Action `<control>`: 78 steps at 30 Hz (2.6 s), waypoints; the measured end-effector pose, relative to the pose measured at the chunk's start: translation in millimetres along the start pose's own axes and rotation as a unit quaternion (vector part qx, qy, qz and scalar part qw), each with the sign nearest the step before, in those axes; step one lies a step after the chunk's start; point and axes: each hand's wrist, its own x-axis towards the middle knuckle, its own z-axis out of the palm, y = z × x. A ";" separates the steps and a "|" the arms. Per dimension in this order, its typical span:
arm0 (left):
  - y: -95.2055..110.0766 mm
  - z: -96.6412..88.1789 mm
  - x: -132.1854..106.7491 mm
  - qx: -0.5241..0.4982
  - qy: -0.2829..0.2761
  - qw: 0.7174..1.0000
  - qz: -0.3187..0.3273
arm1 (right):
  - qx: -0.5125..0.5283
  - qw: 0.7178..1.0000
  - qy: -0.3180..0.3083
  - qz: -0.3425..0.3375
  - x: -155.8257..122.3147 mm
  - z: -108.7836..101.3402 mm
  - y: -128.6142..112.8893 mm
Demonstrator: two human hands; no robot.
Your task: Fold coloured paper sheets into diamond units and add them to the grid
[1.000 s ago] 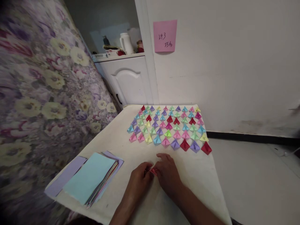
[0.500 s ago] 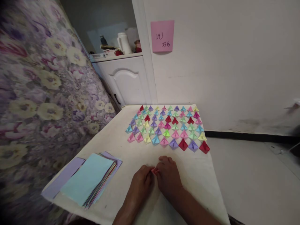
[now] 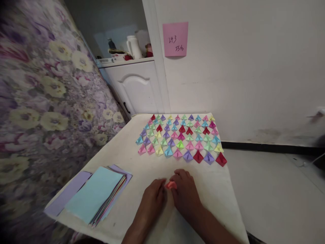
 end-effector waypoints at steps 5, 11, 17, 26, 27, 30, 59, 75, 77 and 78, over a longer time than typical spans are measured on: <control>0.2 -4.2 0.3 0.009 0.000 1.000 -0.012 | 0.014 1.000 0.014 -0.001 -3.9 -11.4 6.8; 5.5 -9.0 -0.9 0.008 -0.012 1.000 -0.022 | 0.014 0.999 0.027 0.011 -1.6 -13.3 9.9; 3.6 -6.6 -1.3 0.022 -0.016 0.999 -0.027 | -0.008 0.999 0.017 -0.029 2.4 -8.9 -0.4; 4.7 -7.4 -1.1 0.037 -0.031 0.999 -0.024 | -0.029 0.999 0.007 -0.030 4.5 -4.4 -0.4; 4.5 -7.3 -1.1 0.039 -0.030 0.998 -0.025 | -0.030 0.999 0.004 -0.028 4.4 -4.6 -0.5; 4.5 -7.0 -1.5 0.045 -0.028 0.998 -0.033 | -0.035 0.999 -0.001 -0.022 4.3 -7.1 -1.9; 37.6 9.1 -0.5 0.105 0.050 0.992 0.044 | 0.004 0.996 0.082 0.017 -0.1 -39.7 32.0; 33.2 -3.9 3.3 0.109 0.057 0.992 0.018 | 0.014 0.997 0.070 0.014 -2.0 -40.6 37.4; 26.8 -16.8 5.9 0.109 0.085 0.990 0.000 | 0.018 0.998 0.054 0.018 -2.1 -36.6 37.6; 22.2 -24.9 8.5 0.112 0.103 0.988 -0.011 | 0.021 0.999 0.046 0.017 -2.4 -34.6 37.0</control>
